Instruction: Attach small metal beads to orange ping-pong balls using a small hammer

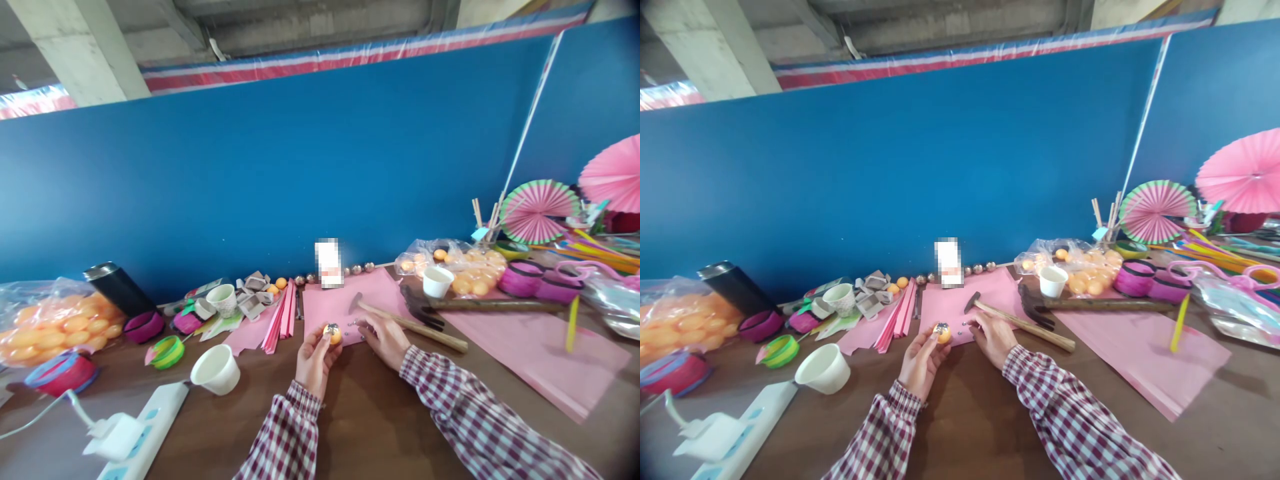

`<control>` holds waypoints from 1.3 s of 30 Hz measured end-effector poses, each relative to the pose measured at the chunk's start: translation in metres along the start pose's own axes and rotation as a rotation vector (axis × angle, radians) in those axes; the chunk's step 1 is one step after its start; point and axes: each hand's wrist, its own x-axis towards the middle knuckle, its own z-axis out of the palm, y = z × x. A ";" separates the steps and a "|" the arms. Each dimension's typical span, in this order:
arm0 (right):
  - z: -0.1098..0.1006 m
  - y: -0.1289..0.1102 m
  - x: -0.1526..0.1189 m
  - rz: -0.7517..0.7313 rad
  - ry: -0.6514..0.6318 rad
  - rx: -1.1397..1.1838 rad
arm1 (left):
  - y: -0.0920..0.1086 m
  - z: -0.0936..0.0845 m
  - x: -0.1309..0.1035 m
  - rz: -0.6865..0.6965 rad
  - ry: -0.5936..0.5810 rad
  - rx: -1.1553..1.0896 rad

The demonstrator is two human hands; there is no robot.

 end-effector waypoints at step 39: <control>0.012 -0.040 -0.005 0.338 -0.050 0.910 | -0.002 0.000 -0.003 0.015 -0.077 -0.033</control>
